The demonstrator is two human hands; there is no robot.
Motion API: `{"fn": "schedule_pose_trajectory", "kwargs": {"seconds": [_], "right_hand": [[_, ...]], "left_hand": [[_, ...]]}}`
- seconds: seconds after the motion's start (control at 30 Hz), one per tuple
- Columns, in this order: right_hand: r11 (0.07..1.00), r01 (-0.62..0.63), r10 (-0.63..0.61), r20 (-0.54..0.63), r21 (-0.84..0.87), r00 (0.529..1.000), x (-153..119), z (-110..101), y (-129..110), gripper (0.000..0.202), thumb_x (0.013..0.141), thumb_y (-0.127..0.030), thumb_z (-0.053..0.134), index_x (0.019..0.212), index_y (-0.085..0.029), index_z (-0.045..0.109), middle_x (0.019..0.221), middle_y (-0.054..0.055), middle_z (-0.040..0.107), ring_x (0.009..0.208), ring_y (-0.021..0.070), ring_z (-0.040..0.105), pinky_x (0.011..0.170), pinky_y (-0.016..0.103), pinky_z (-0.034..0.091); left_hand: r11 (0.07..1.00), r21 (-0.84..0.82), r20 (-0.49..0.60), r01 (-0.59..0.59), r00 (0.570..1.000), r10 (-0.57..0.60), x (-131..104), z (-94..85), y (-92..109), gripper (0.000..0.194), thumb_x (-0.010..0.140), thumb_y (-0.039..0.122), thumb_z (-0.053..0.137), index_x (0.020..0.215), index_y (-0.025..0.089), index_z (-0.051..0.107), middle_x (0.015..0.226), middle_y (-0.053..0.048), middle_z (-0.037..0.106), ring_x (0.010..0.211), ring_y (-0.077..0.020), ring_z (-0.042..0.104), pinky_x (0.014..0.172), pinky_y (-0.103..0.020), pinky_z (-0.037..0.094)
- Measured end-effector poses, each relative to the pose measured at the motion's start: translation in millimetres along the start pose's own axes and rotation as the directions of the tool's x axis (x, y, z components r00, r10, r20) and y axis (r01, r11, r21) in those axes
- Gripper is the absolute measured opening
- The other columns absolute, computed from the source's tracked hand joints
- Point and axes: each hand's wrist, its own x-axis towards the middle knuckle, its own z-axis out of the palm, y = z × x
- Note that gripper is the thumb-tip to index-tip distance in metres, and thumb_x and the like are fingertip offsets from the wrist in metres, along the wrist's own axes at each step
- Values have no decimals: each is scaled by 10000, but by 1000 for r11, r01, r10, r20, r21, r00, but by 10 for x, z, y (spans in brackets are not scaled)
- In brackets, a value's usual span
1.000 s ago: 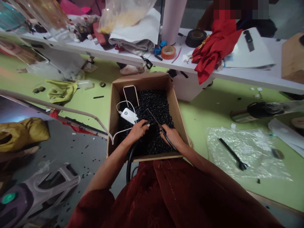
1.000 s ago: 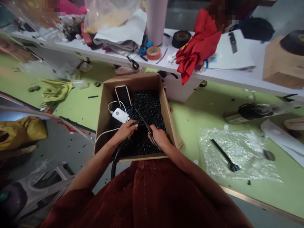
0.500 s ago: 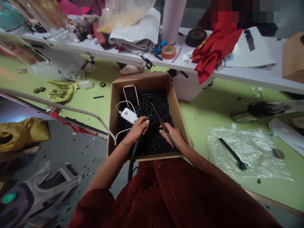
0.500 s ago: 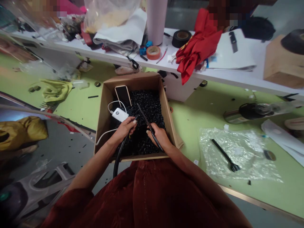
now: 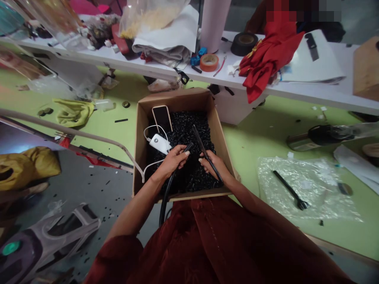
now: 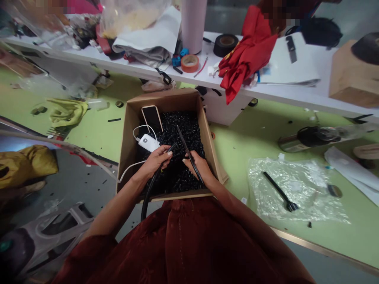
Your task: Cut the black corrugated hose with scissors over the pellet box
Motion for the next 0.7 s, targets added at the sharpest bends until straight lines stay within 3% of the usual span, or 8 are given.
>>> {"fn": "schedule_pose_trajectory", "kwargs": {"seconds": [0.1,0.23,0.37,0.5,0.6,0.7], "right_hand": [[976,-5,-3,36,218,999,47,-7,-30,329,774,-425,568,1018,-220,484,732,-27,554,611,128,574,588,274,495],[941,34,-47,30,338,998,138,-26,-122,409,720,-413,638,1037,-219,465,837,-4,576,689,127,580,653,294,507],[935,63,-72,14,349,997,198,-23,-244,401,716,-375,642,1039,-237,448,907,14,579,721,123,577,690,297,509],[936,121,-131,8,330,991,218,-21,-323,368,734,-385,617,1022,-241,438,836,-18,542,660,108,545,653,286,502],[953,171,-176,-2,248,984,231,-43,-328,334,752,-364,599,1019,-231,446,811,-27,529,636,107,532,629,281,486],[968,204,-205,-7,144,979,262,-77,-290,302,771,-316,570,1033,-223,454,798,-29,535,636,110,530,632,278,466]], "left_hand": [[999,-11,41,36,999,-36,-3,-12,-5,312,767,331,649,1005,177,518,634,67,454,448,-30,397,384,-158,272],[994,-61,117,88,990,-81,-21,-40,10,354,762,344,663,1028,161,519,677,53,497,461,-28,422,398,-165,298],[992,-51,239,112,966,-97,-56,-44,31,369,774,387,655,1016,125,560,766,4,576,477,-28,455,425,-184,344],[981,-64,306,180,940,-153,-71,-40,16,400,781,395,650,1054,119,554,851,-43,629,537,-51,525,462,-191,383],[982,-9,285,189,942,-179,-51,-24,-10,347,788,379,637,1000,122,540,931,-73,637,598,-64,563,486,-185,408],[986,126,204,108,970,-133,-33,-5,-14,296,769,321,644,968,130,536,933,-50,601,634,-68,556,524,-200,452]]}}
